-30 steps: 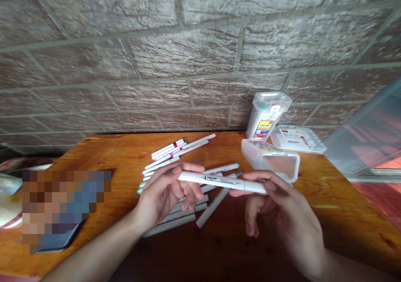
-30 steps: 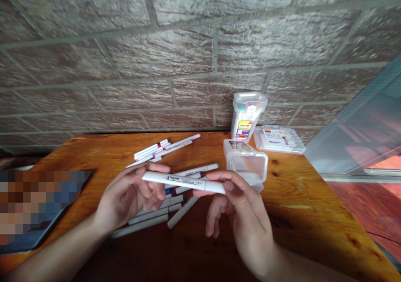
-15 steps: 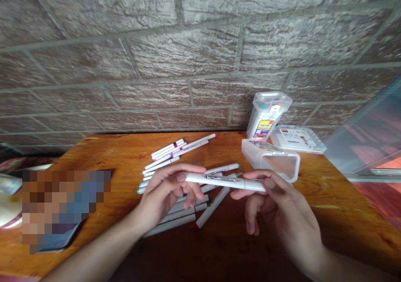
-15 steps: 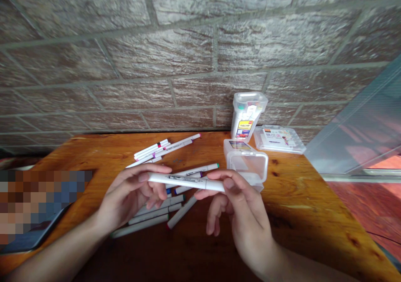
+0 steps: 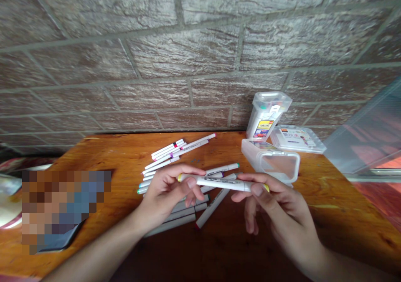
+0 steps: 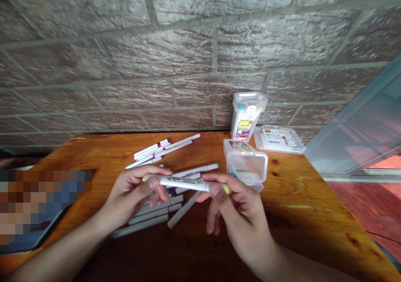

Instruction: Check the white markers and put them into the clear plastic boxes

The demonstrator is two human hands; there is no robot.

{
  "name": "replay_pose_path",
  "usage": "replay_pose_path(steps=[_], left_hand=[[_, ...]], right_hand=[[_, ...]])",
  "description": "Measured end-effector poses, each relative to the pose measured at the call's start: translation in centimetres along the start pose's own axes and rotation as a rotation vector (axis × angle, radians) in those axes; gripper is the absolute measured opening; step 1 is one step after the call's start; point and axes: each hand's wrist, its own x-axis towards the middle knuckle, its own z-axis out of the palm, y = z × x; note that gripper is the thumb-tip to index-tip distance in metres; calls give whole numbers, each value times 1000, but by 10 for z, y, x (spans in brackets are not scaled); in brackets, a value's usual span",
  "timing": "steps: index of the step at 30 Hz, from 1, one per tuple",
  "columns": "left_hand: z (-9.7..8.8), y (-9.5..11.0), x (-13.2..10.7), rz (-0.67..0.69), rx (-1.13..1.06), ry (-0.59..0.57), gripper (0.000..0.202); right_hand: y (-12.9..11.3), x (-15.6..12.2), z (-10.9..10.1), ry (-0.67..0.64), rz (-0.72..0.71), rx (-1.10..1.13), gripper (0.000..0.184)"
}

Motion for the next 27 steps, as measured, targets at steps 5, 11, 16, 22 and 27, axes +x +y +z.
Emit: replay_pose_path(steps=[5, 11, 16, 22, 27], left_hand=[[4, 2, 0, -2, 52, 33, 26], [3, 0, -1, 12, 61, 23, 19], [4, 0, -1, 24, 85, 46, 21], [4, -1, -1, 50, 122, 53, 16], [4, 0, -3, 17, 135, 41, 19]], right_hand=[[0, 1, 1, 3, -45, -80, 21], [-3, 3, 3, 35, -42, -172, 24], [-2, 3, 3, 52, -52, -213, 25], [-3, 2, 3, 41, -60, -237, 26], [-3, 2, 3, 35, -53, -222, 25]])
